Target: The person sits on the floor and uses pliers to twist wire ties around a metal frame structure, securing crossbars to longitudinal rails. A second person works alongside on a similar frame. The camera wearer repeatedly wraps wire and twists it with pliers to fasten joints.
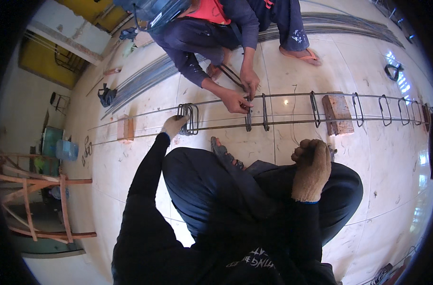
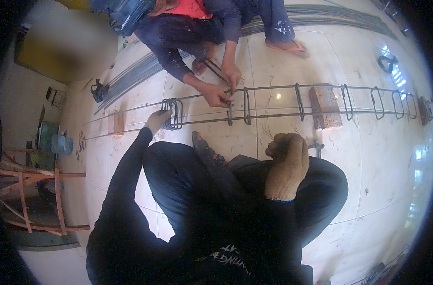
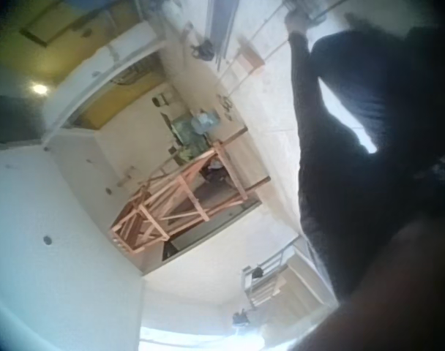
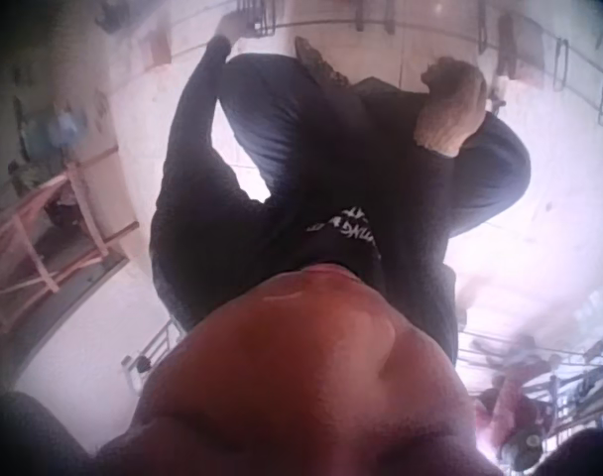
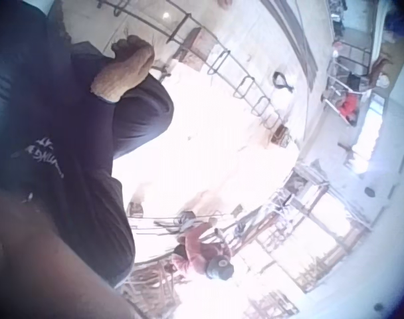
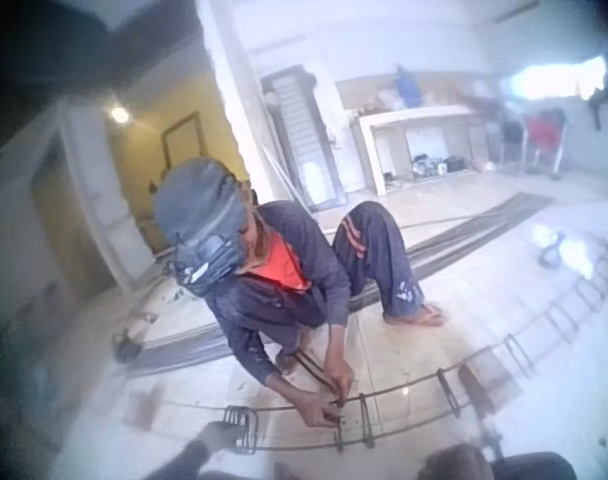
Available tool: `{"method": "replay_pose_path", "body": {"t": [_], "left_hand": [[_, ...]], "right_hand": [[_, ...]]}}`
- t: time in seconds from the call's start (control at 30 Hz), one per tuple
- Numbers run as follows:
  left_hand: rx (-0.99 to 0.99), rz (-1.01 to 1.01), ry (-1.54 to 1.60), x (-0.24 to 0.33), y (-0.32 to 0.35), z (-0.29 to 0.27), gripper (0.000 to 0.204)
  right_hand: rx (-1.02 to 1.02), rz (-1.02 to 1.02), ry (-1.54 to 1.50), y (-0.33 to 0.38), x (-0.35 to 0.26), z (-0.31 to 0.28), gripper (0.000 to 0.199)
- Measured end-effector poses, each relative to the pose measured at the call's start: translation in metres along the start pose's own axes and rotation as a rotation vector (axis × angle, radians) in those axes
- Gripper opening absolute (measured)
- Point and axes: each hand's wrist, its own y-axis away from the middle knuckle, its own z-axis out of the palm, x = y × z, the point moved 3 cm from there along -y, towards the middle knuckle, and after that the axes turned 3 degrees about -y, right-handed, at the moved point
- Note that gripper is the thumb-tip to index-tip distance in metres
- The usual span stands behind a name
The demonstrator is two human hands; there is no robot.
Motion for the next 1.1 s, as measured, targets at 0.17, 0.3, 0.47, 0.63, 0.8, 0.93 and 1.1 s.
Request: {"method": "replay_pose_path", "body": {"t": [0.17,0.3,0.47,0.63,0.8,0.93,1.1], "left_hand": [[-0.021,-0.153,0.200,-0.013,-0.006,-0.014,0.054],[-0.018,-0.187,0.593,-0.017,-0.015,-0.013,0.045],[0.025,-0.159,0.297,-0.031,-0.021,-0.018,0.043],[-0.122,-0.133,0.476,-0.046,-0.017,-0.019,0.048],[-0.072,-0.196,0.393,-0.015,-0.025,-0.007,0.042],[-0.102,-0.223,-0.017,-0.036,-0.032,-0.004,0.061],[0.045,-0.139,-0.210,-0.041,-0.040,-0.017,0.080]], "right_hand": [[0.002,0.033,0.027,0.003,0.003,0.007,0.028],[-0.103,0.049,-0.020,-0.007,0.015,-0.003,0.023],[-0.185,0.084,-0.032,-0.017,0.022,-0.014,0.022],[-0.164,-0.005,0.200,-0.024,0.035,-0.026,0.023],[-0.230,-0.089,0.382,-0.030,0.022,-0.031,0.021],[-0.170,0.090,0.045,-0.015,0.024,-0.011,0.021],[-0.362,0.104,0.173,-0.005,0.025,0.003,0.022]]}}
